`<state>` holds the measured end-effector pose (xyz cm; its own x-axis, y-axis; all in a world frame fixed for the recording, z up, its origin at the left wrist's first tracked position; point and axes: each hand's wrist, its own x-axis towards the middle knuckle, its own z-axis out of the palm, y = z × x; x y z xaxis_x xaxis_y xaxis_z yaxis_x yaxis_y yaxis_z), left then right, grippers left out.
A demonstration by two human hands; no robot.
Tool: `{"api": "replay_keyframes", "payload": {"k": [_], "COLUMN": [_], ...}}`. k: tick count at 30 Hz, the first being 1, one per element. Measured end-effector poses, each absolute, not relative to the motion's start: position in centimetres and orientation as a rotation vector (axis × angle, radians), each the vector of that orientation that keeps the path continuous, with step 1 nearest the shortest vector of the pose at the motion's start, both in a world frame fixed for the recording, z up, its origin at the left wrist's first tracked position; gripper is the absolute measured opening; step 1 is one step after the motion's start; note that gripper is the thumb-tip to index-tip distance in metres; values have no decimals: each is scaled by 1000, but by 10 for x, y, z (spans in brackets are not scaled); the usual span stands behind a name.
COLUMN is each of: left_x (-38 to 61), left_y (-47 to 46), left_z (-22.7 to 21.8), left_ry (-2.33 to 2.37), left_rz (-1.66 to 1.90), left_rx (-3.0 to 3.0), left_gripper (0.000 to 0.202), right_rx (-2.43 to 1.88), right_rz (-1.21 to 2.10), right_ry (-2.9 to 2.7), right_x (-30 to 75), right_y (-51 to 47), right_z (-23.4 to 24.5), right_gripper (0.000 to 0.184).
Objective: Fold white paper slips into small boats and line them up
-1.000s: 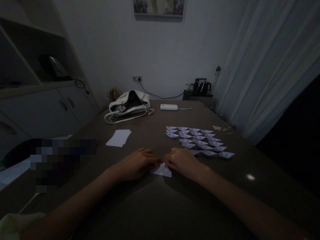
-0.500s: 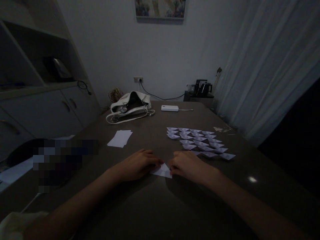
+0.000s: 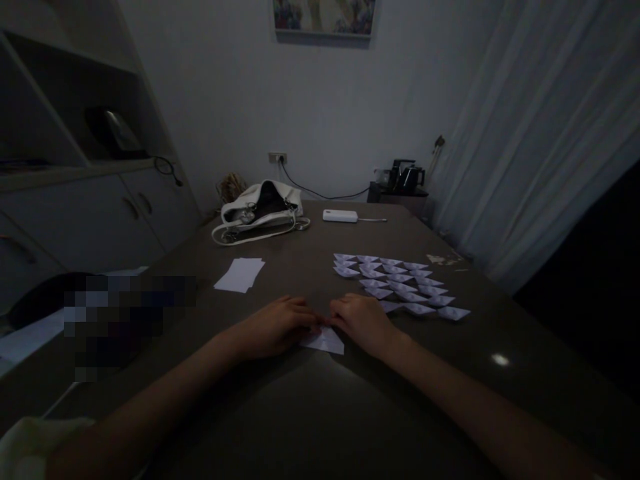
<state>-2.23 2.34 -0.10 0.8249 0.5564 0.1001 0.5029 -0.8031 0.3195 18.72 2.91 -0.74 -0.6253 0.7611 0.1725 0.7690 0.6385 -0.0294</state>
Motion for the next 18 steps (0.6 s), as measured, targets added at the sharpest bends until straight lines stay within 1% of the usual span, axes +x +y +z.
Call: {"api": "replay_keyframes", "payload": {"k": [5, 13, 18], "left_x": [-22, -22, -22], "left_y": [23, 24, 24], "left_z": [0, -1, 0], "left_ry": [792, 753, 737], "left_rz": [292, 314, 323], "left_rx": [2717, 2719, 2734], "left_gripper": [23, 25, 25], "right_rx": [-1254, -1329, -1322], "right_rz": [-130, 14, 113], "right_ry": [-2751, -2891, -2914], "right_x": [187, 196, 202], "right_y": [28, 18, 14], "right_z": [-2, 21, 25], "right_gripper": [16, 13, 10]}}
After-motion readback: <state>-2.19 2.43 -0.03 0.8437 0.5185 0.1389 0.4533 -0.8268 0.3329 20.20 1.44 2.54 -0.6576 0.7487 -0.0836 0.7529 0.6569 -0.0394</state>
